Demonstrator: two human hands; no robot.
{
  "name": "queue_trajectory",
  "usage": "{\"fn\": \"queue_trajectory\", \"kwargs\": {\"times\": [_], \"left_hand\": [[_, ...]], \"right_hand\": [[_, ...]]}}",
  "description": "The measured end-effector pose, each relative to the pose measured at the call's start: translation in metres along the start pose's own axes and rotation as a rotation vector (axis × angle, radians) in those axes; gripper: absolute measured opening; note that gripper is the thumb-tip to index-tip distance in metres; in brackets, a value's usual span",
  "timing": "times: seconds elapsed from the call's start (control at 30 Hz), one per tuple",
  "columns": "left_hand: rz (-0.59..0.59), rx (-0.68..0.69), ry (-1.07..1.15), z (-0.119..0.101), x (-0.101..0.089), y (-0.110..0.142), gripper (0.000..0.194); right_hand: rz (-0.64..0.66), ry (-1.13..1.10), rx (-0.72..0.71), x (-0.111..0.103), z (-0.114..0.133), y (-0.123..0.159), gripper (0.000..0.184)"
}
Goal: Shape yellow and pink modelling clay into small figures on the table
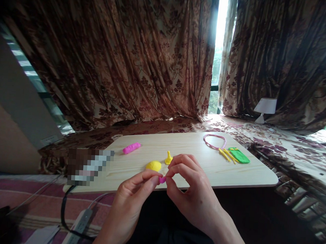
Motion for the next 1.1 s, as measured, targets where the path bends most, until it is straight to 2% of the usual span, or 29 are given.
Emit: {"fn": "queue_trajectory", "kwargs": {"times": [0.2,0.33,0.47,0.57,0.7,0.77,0.9,1.1], "left_hand": [[0.015,-0.037,-0.048,-0.001,0.003,0.003,0.015],[0.051,0.01,-0.048,-0.003,0.001,0.005,0.018],[0.067,-0.02,-0.046,0.003,0.001,0.003,0.015],[0.019,-0.088,0.079,0.01,0.0,0.001,0.013],[0.125,-0.193,0.342,0.018,0.005,0.002,0.01],[0.118,-0.197,0.394,0.018,0.005,0.002,0.009],[0.042,-0.148,0.305,0.013,0.004,0.002,0.019],[0.087,-0.095,0.135,0.011,0.004,0.003,0.021]], "right_hand": [[-0.008,0.026,-0.02,0.003,0.0,0.001,0.014],[-0.065,0.068,-0.042,0.004,-0.002,0.0,0.014],[-0.078,0.077,-0.061,0.005,-0.003,0.0,0.014],[-0.039,0.038,-0.064,0.005,-0.002,0.002,0.018],[0.018,0.013,-0.083,0.005,0.0,0.002,0.023],[0.017,0.019,-0.097,0.005,0.0,0.002,0.021],[0.0,0.027,-0.102,0.005,-0.001,0.0,0.018],[-0.035,0.035,-0.094,0.005,-0.002,0.002,0.015]]}}
Point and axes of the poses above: each hand's wrist, its own y-axis away from the middle knuckle, its own x-axis out of the palm, z = x × y, the point moved 4 cm from there along -y, towards the middle knuckle, and after that the axes turned 4 degrees about -z, right-handed, at the moved point
